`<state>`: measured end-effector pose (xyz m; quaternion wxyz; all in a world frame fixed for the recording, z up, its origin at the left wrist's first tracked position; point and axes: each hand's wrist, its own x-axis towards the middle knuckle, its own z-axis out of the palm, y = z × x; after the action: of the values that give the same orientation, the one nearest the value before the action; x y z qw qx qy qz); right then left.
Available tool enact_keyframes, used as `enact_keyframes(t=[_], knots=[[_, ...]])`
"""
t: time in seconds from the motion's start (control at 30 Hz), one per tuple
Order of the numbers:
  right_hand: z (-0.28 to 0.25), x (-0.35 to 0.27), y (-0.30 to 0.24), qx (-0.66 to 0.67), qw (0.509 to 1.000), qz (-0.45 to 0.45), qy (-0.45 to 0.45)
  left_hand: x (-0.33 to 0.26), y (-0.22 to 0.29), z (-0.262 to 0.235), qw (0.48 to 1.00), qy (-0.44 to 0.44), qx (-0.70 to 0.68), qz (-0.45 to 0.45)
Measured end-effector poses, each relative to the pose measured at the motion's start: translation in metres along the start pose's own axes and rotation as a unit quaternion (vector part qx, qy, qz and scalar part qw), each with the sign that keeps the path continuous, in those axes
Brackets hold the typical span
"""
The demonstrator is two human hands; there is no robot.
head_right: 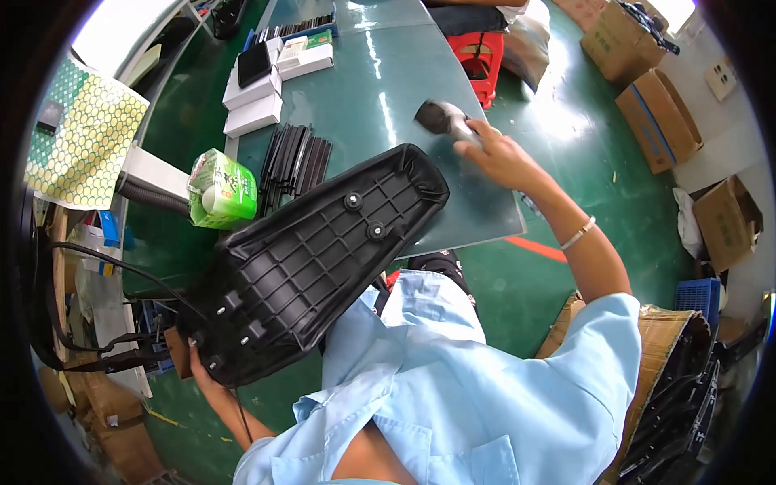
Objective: Attaching a black leather-like cover to a plastic seat base using a pneumatic stapler.
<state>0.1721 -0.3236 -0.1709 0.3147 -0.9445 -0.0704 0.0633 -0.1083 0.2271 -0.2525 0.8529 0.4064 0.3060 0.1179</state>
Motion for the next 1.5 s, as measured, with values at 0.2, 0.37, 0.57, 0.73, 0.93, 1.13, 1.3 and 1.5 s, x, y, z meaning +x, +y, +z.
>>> enact_keyframes(t=[0.2,0.37,0.57,0.73,0.93,1.13,1.3,1.5], knots=[[-0.032,-0.085,-0.010,0.279,0.958,0.023,0.058,0.035,0.021,-0.027,0.973,0.027,0.136,0.184],[-0.027,-0.120,-0.017,0.250,0.967,0.050,-0.014,0.053,0.060,-0.018,0.997,0.010,0.044,0.061],[-0.023,-0.118,-0.011,0.172,0.972,0.114,-0.116,0.063,0.074,-0.051,0.992,0.071,0.021,0.104],[-0.008,-0.104,-0.019,0.123,0.969,0.138,-0.162,0.060,0.077,-0.065,0.967,0.206,-0.015,0.151],[-0.006,-0.116,-0.019,0.286,0.937,0.150,-0.134,0.047,0.073,-0.061,0.967,0.223,-0.026,0.122],[0.006,-0.112,-0.027,0.255,0.940,0.169,-0.149,0.046,0.069,-0.071,0.965,0.211,-0.017,0.153],[0.014,-0.122,-0.028,0.329,0.916,0.182,-0.140,0.045,0.054,-0.083,0.961,0.205,-0.014,0.184],[0.024,-0.122,-0.030,0.319,0.916,0.186,-0.157,0.045,0.036,-0.112,0.919,0.159,0.197,0.302]])
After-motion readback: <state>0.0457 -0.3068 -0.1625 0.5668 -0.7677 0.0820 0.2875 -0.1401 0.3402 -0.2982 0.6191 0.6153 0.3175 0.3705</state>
